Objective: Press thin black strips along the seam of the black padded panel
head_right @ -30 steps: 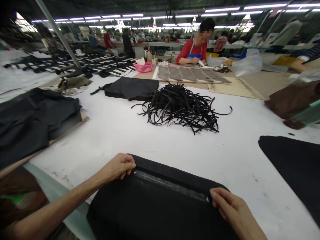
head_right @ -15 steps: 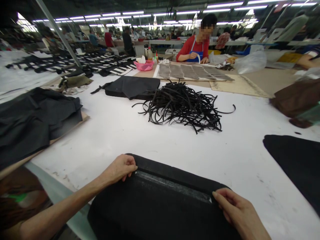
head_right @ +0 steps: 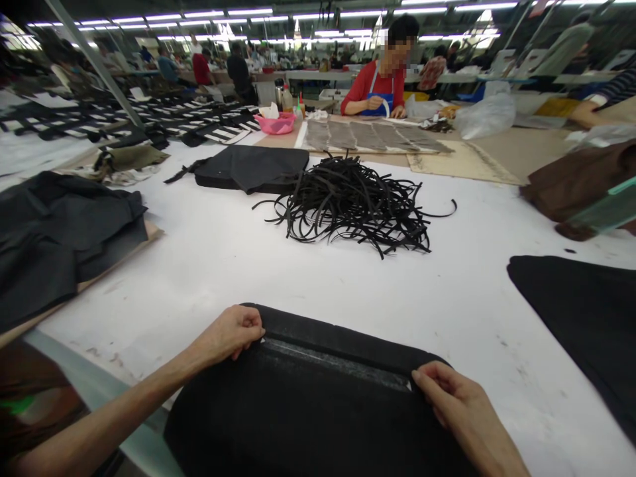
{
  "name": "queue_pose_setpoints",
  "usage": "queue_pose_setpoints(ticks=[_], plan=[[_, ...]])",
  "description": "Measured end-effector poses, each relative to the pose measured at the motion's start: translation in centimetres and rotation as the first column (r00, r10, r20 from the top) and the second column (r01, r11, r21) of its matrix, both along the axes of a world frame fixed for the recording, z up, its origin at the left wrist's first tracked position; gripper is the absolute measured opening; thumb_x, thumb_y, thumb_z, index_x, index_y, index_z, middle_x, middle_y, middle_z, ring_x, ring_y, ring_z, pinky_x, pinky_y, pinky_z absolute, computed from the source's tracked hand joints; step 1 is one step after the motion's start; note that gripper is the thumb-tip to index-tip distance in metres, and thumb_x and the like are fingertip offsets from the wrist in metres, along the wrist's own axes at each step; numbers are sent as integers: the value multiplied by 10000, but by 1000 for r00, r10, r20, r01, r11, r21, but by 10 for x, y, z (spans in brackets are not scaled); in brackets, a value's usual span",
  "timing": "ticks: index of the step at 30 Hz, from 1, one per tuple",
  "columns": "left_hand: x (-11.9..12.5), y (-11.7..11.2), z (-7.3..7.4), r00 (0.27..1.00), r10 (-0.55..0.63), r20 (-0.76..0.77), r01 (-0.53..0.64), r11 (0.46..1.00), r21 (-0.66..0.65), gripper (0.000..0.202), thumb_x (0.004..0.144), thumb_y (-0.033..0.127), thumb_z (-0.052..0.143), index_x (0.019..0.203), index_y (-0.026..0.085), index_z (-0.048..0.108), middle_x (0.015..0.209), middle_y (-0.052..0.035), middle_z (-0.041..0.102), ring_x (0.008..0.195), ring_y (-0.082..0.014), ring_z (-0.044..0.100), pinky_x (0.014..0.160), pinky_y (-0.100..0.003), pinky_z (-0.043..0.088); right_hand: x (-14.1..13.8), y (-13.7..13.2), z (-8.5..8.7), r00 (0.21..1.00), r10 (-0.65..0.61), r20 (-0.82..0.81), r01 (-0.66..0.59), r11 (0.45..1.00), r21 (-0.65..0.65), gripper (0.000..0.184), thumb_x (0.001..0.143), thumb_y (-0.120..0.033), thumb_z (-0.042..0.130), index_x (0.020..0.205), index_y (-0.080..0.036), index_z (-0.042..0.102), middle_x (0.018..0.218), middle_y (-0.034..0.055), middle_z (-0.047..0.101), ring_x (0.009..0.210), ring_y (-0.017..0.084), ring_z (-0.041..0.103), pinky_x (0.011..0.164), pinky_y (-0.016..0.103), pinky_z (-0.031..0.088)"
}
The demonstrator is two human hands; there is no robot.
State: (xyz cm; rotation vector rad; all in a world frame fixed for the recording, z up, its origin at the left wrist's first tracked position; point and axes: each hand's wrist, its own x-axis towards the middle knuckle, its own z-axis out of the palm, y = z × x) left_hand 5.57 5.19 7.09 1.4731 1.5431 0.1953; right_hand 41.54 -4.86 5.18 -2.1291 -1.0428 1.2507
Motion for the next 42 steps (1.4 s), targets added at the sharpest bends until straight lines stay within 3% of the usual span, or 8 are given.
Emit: queue_pose_setpoints(ticks=[5, 17, 26, 32, 37, 42], plan=[[3, -1, 2, 999, 26, -35, -26, 1000, -4, 80, 665, 202, 482, 588, 183, 485, 393, 70, 434, 291, -92, 409, 295, -179, 255, 2, 0, -6, 1000, 20, 21, -20, 1000, -1, 403, 653, -584, 550, 728, -189, 569, 476, -55, 355, 443, 111, 329, 442, 253, 223], [0, 0, -2, 999, -34, -33, 34, 999, 4, 153, 680, 319, 473, 606, 185, 480, 424, 69, 456, 306, -93, 421, 325, -186, 274, -12, 2, 8, 1000, 0, 26, -2, 999, 46, 299, 675, -496, 522, 665, -197, 524, 460, -62, 367, 408, 96, 325, 415, 244, 213], [-3, 3, -6, 999, -29, 14, 30, 998, -56, 182, 636, 369, 467, 597, 191, 458, 417, 67, 451, 289, -89, 393, 318, -187, 227, -9, 1, 7, 1000, 17, -21, -16, 997, 73, 271, 686, -466, 538, 656, -197, 529, 446, -72, 365, 399, 91, 328, 406, 237, 205], [-1, 2, -3, 1000, -25, 13, 25, 998, -56, 182, 624, 372, 455, 590, 194, 449, 412, 77, 428, 289, -83, 375, 321, -188, 227, -12, 0, 10, 998, 47, 44, -50, 997, 66, 236, 736, -411, 513, 656, -189, 528, 466, -70, 361, 425, 91, 336, 426, 235, 226], [-1, 1, -7, 993, -65, -95, 64, 998, -18, 152, 661, 347, 432, 606, 205, 436, 433, 74, 420, 331, -106, 413, 358, -211, 275, -15, 0, 13, 997, 37, 73, -42, 997, 70, 187, 730, -357, 513, 644, -191, 524, 478, -65, 366, 440, 93, 338, 423, 231, 230], [-1, 0, -1, 888, -194, -417, 290, 940, 180, 146, 746, 338, 413, 660, 220, 399, 559, 34, 502, 544, -158, 513, 522, -260, 342, -16, 1, 12, 991, 37, 125, -51, 993, 106, 159, 718, -323, 512, 633, -191, 531, 492, -61, 389, 454, 96, 364, 430, 229, 253]])
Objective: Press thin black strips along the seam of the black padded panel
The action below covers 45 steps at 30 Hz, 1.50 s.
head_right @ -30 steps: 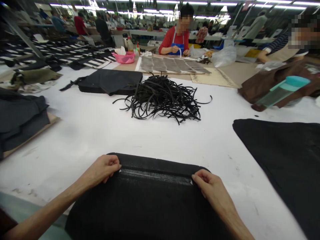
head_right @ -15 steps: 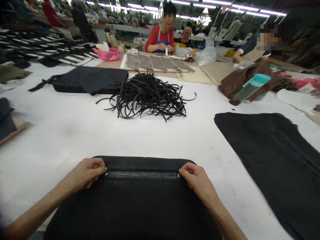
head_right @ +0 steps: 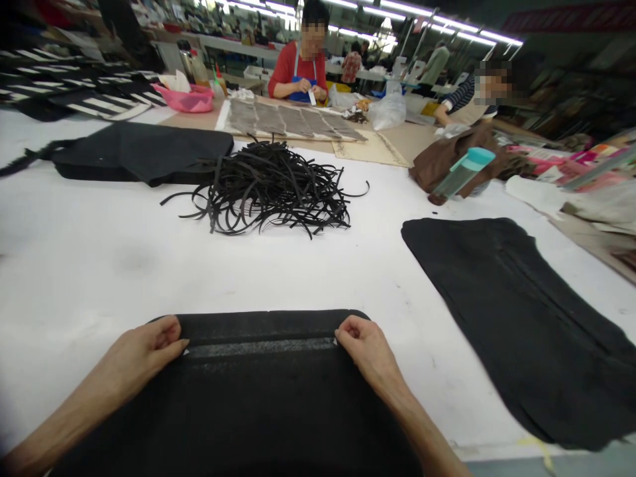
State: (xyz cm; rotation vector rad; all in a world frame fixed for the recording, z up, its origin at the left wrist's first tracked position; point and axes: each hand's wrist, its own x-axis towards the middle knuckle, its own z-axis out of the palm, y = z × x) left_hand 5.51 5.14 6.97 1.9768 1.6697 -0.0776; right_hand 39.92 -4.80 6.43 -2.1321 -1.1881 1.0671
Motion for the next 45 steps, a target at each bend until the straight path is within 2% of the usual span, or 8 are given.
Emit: queue_pose_setpoints(ticks=[4, 7, 9, 12, 17, 26, 37, 45], plan=[[8, -9, 11, 967, -71, -246, 79, 997, 23, 199, 858, 350, 269, 862, 233, 430, 690, -24, 591, 667, -246, 588, 568, -330, 363, -1, 0, 2, 999, -7, 34, 7, 1000, 9, 157, 725, -311, 511, 631, -188, 533, 499, -61, 409, 458, 95, 382, 437, 223, 261], [10, -18, 6, 942, -133, -307, 175, 978, 113, 327, 889, 296, 165, 1028, 228, 453, 857, -66, 612, 722, -265, 604, 572, -363, 400, -3, 0, 4, 997, -18, 72, 17, 1000, 12, 151, 725, -296, 515, 630, -184, 549, 510, -50, 450, 480, 99, 410, 452, 217, 276], [8, -22, -6, 936, -253, -244, 314, 913, 262, 362, 867, 205, 182, 1054, 219, 493, 1028, -77, 579, 836, -241, 594, 656, -368, 443, -4, 0, 6, 996, -32, 89, 31, 999, 12, 145, 720, -286, 520, 626, -183, 556, 519, -43, 475, 493, 103, 425, 458, 215, 282], [-1, -26, -24, 876, -437, -203, 480, 750, 455, 388, 789, 93, 275, 1035, 190, 560, 1083, -71, 564, 965, -214, 545, 826, -343, 439, -5, -1, 6, 994, -43, 104, 43, 999, 3, 132, 714, -274, 523, 624, -185, 563, 527, -38, 496, 499, 107, 437, 457, 215, 282], [-9, -31, -36, 815, -494, -304, 570, 588, 573, 428, 734, 26, 338, 1052, 136, 602, 1078, -99, 591, 986, -231, 538, 862, -339, 435, -6, 0, 5, 991, -50, 124, 52, 999, -11, 120, 710, -263, 520, 628, -189, 569, 545, -32, 523, 518, 115, 460, 460, 215, 282], [-11, -39, -43, 783, -451, -429, 622, 591, 513, 469, 739, 2, 328, 1104, 116, 600, 1142, -135, 578, 1053, -269, 524, 882, -405, 450, -6, 2, 3, 981, -41, 190, 47, 999, -24, 95, 687, -230, 512, 610, -194, 555, 552, -34, 519, 542, 122, 477, 476, 220, 287], [-3, -44, -32, 800, -413, -434, 596, 632, 496, 469, 741, -10, 337, 1106, 116, 603, 1099, -130, 584, 1020, -268, 522, 898, -409, 420, -9, 3, 3, 957, -13, 289, 24, 999, -37, 80, 693, -195, 511, 617, -200, 539, 584, -34, 537, 569, 122, 496, 490, 233, 279], [4, -52, -26, 802, -379, -461, 584, 657, 476, 602, 725, -75, 352, 1232, 204, 517, 1080, -97, 579, 979, -241, 525, 836, -382, 444, -9, 1, 8, 931, -10, 365, 33, 998, -58, 135, 726, -250, 558, 632, -212, 470, 569, -47, 516, 565, 122, 468, 507, 245, 261]])
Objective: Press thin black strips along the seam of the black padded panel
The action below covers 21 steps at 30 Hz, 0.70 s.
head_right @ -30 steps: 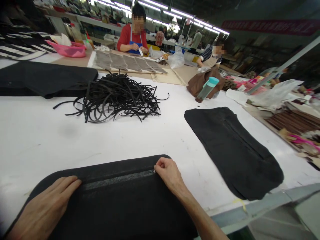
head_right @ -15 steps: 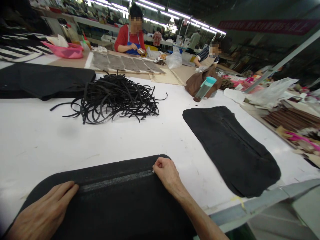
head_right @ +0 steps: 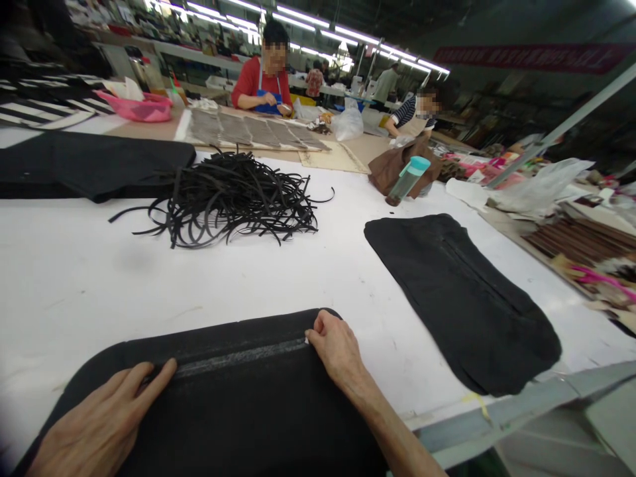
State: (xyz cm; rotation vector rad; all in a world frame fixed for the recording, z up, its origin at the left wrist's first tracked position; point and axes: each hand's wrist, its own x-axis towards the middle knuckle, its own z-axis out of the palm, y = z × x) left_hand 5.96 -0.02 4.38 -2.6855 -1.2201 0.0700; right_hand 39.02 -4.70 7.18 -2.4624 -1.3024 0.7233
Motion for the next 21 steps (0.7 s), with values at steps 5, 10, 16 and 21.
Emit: queue_pose_setpoints(ticks=[5, 10, 16, 21], plan=[[-3, -1, -3, 1000, 14, 9, -14, 1000, 2, 608, 719, -79, 353, 1233, 202, 516, 1145, -115, 553, 1033, -239, 508, 898, -379, 432, 9, 1, 0, 1000, 7, -4, -7, 1000, -27, 166, 703, -277, 594, 599, -211, 483, 536, -50, 504, 552, 128, 470, 500, 251, 256], [-8, -1, -13, 999, -39, 13, 38, 998, 49, 620, 702, -75, 361, 1241, 195, 508, 1201, -127, 534, 1074, -252, 495, 920, -382, 422, 9, -4, 7, 1000, -5, 25, 5, 1000, 4, 83, 725, -184, 545, 650, -215, 531, 574, -41, 527, 588, 138, 489, 520, 258, 284], [-8, 0, -15, 995, -99, 7, 97, 988, 119, 631, 685, -97, 362, 1225, 186, 524, 1177, -120, 564, 1050, -249, 516, 909, -383, 424, -13, -23, 10, 952, 260, 163, -298, 912, 282, 229, 859, -106, 402, 909, -208, 600, 897, 18, 581, 797, 155, 528, 714, 267, 393], [3, -2, 8, 993, -120, -16, 121, 987, 105, 559, 727, -85, 344, 1194, 142, 548, 1132, -128, 598, 1022, -240, 536, 978, -450, 356, -24, -33, -8, 796, 433, 423, -562, 788, 251, 353, 802, 26, 397, 1012, -171, 602, 975, 67, 590, 904, 209, 506, 815, 328, 398]])
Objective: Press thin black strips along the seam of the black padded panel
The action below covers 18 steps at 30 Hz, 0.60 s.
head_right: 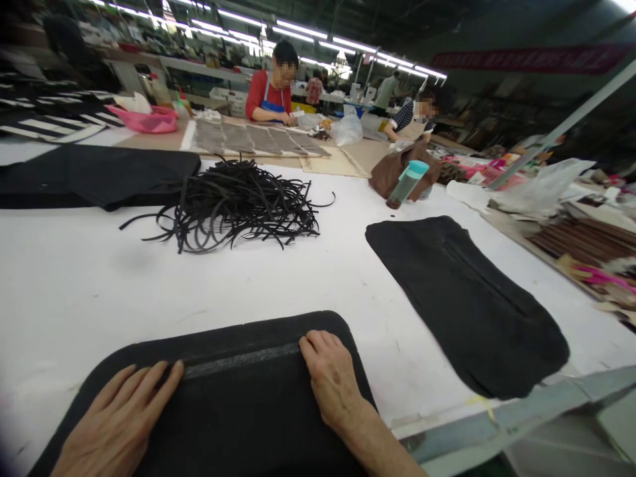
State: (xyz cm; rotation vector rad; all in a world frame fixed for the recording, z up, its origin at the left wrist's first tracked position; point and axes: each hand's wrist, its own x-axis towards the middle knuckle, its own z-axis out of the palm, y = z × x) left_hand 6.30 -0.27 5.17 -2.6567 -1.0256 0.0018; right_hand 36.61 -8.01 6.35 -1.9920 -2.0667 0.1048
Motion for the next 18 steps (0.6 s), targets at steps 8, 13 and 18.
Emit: queue_pose_setpoints(ticks=[8, 13, 18], plan=[[-4, -1, 12, 981, 150, 127, -141, 987, -78, 509, 694, -100, 356, 1073, 104, 627, 1122, -127, 602, 1034, -232, 532, 1007, -436, 339, -5, 2, 4, 982, -79, 174, 77, 997, 15, 314, 741, 35, 487, 912, -181, 639, 931, 61, 615, 903, 246, 505, 807, 372, 398], [19, -2, 19, 987, 112, 111, -102, 991, -92, 550, 665, -95, 368, 1135, 96, 579, 1197, -151, 550, 1063, -279, 505, 933, -419, 414, -32, 8, 9, 972, -90, 218, 77, 995, 67, 390, 733, 52, 471, 1036, -153, 608, 1070, 100, 582, 943, 248, 502, 821, 376, 399], [62, 0, 20, 997, -2, 81, 27, 949, -314, 638, 709, -47, 345, 1289, 207, 419, 1195, -117, 537, 1046, -268, 514, 900, -438, 430, -64, 21, 1, 966, 137, 218, -150, 988, 42, 403, 762, -24, 522, 1126, -192, 564, 1071, 65, 590, 942, 230, 514, 844, 366, 409]])
